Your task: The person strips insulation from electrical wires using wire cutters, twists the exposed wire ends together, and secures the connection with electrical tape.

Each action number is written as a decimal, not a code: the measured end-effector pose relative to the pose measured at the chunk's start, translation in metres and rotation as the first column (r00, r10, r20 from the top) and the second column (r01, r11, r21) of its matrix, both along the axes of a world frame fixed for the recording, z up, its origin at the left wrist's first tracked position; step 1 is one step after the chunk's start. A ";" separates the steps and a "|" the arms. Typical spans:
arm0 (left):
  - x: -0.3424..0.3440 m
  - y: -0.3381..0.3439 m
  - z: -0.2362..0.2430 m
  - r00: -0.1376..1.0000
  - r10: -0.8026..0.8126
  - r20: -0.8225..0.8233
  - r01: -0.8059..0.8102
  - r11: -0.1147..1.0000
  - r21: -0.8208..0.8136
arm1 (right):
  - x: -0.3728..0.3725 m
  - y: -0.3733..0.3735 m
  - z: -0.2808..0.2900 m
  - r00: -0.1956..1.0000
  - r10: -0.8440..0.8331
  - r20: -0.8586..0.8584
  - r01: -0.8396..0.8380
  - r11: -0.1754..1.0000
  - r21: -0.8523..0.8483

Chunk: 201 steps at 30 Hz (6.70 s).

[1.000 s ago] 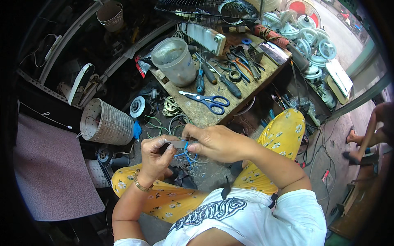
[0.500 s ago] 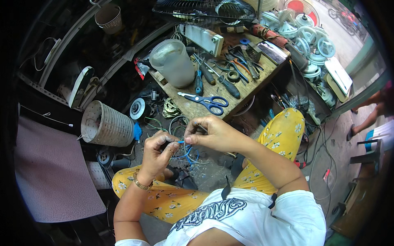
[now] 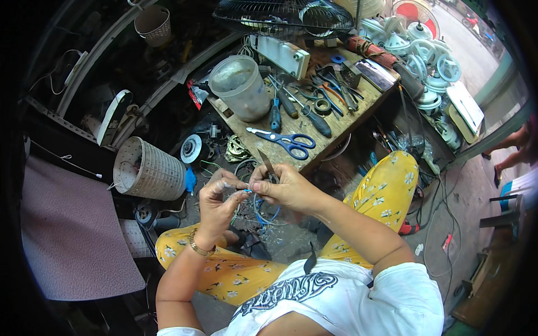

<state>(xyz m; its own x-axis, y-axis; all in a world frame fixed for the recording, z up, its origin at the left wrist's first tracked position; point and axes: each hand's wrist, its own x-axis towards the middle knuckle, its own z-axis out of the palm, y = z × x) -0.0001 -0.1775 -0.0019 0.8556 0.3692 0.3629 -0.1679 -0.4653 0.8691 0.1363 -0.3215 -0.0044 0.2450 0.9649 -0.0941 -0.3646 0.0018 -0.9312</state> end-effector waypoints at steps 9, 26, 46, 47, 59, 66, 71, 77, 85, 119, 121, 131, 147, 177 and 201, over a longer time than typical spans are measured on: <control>0.000 -0.019 -0.001 0.993 0.086 0.076 -0.051 0.923 -0.381 | -0.010 0.012 -0.009 0.989 -0.086 -0.122 0.095 0.993 0.069; 0.010 -0.005 0.002 0.991 0.087 0.105 -0.013 0.824 -0.566 | -0.009 0.016 -0.019 0.878 -0.404 0.256 0.332 0.900 0.283; 0.024 -0.009 -0.008 0.998 0.055 0.037 -0.029 0.866 -0.499 | -0.004 0.019 -0.023 0.912 -0.383 -0.145 0.397 0.914 0.086; 0.024 -0.008 -0.007 0.998 0.057 0.009 -0.045 0.865 -0.499 | -0.004 0.020 -0.021 0.902 -0.387 -0.189 0.410 0.906 0.101; 0.028 -0.009 -0.001 0.985 0.078 0.152 -0.044 0.976 -0.216 | -0.010 0.031 -0.015 0.858 -0.325 -0.398 0.404 0.905 0.131; 0.025 -0.019 0.016 0.941 -0.107 0.322 0.079 0.992 0.100 | 0.003 0.024 -0.017 0.464 0.006 -0.886 0.326 0.929 0.177; 0.019 -0.027 0.016 0.949 -0.151 0.278 0.175 0.983 -0.061 | 0.013 0.011 -0.025 0.556 -0.044 -0.830 0.314 0.936 0.161; 0.022 -0.028 0.017 0.950 -0.235 0.206 0.254 0.965 -0.067 | 0.021 0.004 -0.029 0.562 -0.130 -0.817 0.402 0.906 0.133; 0.042 -0.041 0.037 0.871 -0.238 0.430 0.478 0.613 -0.629 | 0.011 0.009 -0.007 0.446 0.144 -0.883 0.450 0.817 0.360; 0.045 -0.020 0.024 0.931 0.129 0.341 0.346 -0.023 -0.938 | 0.039 0.003 -0.057 0.917 -0.395 -0.049 0.397 0.918 0.026; 0.044 -0.019 0.024 0.940 0.156 0.303 0.310 -0.024 -0.950 | 0.037 -0.002 -0.066 0.859 -0.387 -0.335 0.415 0.910 0.014; 0.050 -0.014 0.015 0.912 0.296 0.284 0.275 0.074 -0.959 | 0.133 0.065 -0.051 0.699 -0.686 0.201 0.706 0.707 -0.041; 0.051 -0.067 0.026 0.769 0.303 0.562 0.215 0.706 -0.675 | 0.001 0.005 -0.006 0.973 -0.210 -0.099 0.230 0.929 0.290; -0.091 -0.057 0.068 0.999 -0.026 0.030 0.037 0.345 -0.938 | 0.195 -0.179 -0.025 0.594 -0.372 -0.713 0.459 0.885 -0.078; -0.049 0.062 0.119 0.974 0.084 0.210 0.147 0.469 -0.871 | 0.157 -0.167 0.004 -0.086 0.621 0.779 0.505 0.701 -0.503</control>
<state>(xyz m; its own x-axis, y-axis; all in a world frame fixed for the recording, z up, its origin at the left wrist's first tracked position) -0.0493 -0.1157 0.1166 0.8253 0.5644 0.0192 -0.3813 0.5317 0.7562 0.2932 -0.4884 -0.0005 0.5471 0.7957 -0.2597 0.8318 -0.5515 0.0629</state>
